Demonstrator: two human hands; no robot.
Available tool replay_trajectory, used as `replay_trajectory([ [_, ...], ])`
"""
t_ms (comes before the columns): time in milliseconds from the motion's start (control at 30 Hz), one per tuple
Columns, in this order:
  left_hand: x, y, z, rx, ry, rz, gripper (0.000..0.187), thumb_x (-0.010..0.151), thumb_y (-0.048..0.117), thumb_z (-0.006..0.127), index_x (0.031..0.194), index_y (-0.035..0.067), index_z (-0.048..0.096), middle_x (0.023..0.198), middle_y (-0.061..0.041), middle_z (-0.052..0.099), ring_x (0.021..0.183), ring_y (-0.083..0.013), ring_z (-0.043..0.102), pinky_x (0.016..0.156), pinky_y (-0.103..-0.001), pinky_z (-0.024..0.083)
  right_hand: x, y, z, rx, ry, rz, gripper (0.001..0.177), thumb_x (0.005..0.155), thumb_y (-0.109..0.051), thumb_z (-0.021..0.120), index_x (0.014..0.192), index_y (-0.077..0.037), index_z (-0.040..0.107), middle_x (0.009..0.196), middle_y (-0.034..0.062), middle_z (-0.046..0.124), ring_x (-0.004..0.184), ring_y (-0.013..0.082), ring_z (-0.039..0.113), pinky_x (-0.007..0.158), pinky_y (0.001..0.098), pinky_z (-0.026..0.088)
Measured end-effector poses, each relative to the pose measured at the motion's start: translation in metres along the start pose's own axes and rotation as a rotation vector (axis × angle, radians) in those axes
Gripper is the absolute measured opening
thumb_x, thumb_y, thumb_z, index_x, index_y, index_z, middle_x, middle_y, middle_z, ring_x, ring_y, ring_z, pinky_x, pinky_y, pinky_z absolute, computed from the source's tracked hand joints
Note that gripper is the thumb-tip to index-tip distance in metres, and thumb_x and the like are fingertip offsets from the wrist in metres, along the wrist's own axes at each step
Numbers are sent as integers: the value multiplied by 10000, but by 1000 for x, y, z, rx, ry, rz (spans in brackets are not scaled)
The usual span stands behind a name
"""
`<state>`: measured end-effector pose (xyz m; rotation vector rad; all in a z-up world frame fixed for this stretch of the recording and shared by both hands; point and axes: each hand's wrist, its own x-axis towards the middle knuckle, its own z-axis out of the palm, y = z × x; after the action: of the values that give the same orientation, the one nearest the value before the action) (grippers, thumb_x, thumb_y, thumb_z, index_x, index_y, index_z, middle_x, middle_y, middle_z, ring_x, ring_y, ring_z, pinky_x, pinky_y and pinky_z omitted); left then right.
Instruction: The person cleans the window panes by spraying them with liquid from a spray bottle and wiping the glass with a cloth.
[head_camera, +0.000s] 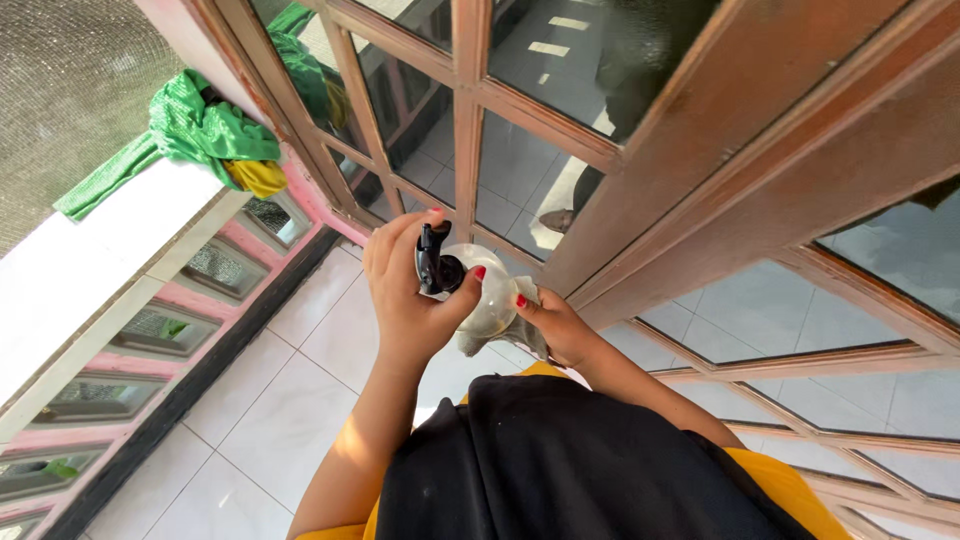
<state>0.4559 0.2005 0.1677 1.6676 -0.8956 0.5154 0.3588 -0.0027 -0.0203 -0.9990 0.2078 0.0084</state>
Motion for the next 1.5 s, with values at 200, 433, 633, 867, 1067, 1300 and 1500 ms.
replay_trajectory([
  [200, 20, -38, -76, 81, -1, 104, 426, 694, 185, 851, 1072, 91, 679, 1062, -66, 669, 1033, -303, 621, 981, -418, 441, 43, 11, 75, -3, -138, -41, 486, 1047, -296, 625, 1371, 53, 530, 1270, 133, 643, 1164, 224, 629, 1028, 397, 507],
  [433, 53, -99, -165, 81, -161, 130, 356, 653, 219, 859, 949, 109, 695, 987, -50, 676, 995, -286, 644, 933, -420, 454, 101, 50, 172, 86, -152, -62, 581, 978, -343, 674, 1395, 18, 492, 1297, 132, 636, 1205, 251, 636, 1050, 432, 518],
  [633, 77, -133, -215, 15, -139, 187, 504, 718, 236, 848, 1160, 66, 675, 1153, -81, 682, 1087, -307, 645, 1015, -433, 454, 138, 74, 227, 141, -119, -61, 643, 955, -375, 699, 1404, 32, 485, 1285, 152, 644, 1185, 272, 656, 1035, 452, 535],
  [867, 108, -184, -206, -47, -118, 78, 366, 705, 205, 819, 1031, 98, 693, 1024, -53, 697, 1005, -294, 651, 972, -408, 483, 168, 61, 213, 99, 50, -76, 535, 968, -300, 682, 1369, 21, 534, 1272, 130, 665, 1167, 239, 671, 1011, 419, 553],
  [1067, 155, -234, -187, -35, -91, -6, 222, 680, 161, 791, 868, 114, 683, 890, -36, 674, 896, -270, 661, 877, -367, 501, 207, 22, 175, 191, 429, -38, 338, 966, -166, 623, 1268, -18, 583, 1193, 125, 679, 1081, 267, 689, 961, 449, 567],
  [1300, 201, -264, -172, -15, -18, 25, 402, 698, 153, 845, 1051, 70, 672, 1032, -91, 664, 1001, -311, 614, 938, -412, 468, 257, -16, 160, 267, 569, -27, 315, 989, -175, 604, 1269, -34, 572, 1226, 128, 670, 1121, 279, 677, 997, 471, 549],
  [1500, 248, -294, -162, -86, -66, 135, 486, 659, 100, 791, 1124, 66, 652, 1131, -104, 667, 1106, -330, 620, 1020, -426, 475, 270, -53, 173, 364, 548, -218, 374, 980, -184, 551, 1321, -33, 571, 1248, 146, 675, 1148, 315, 673, 999, 510, 544],
])
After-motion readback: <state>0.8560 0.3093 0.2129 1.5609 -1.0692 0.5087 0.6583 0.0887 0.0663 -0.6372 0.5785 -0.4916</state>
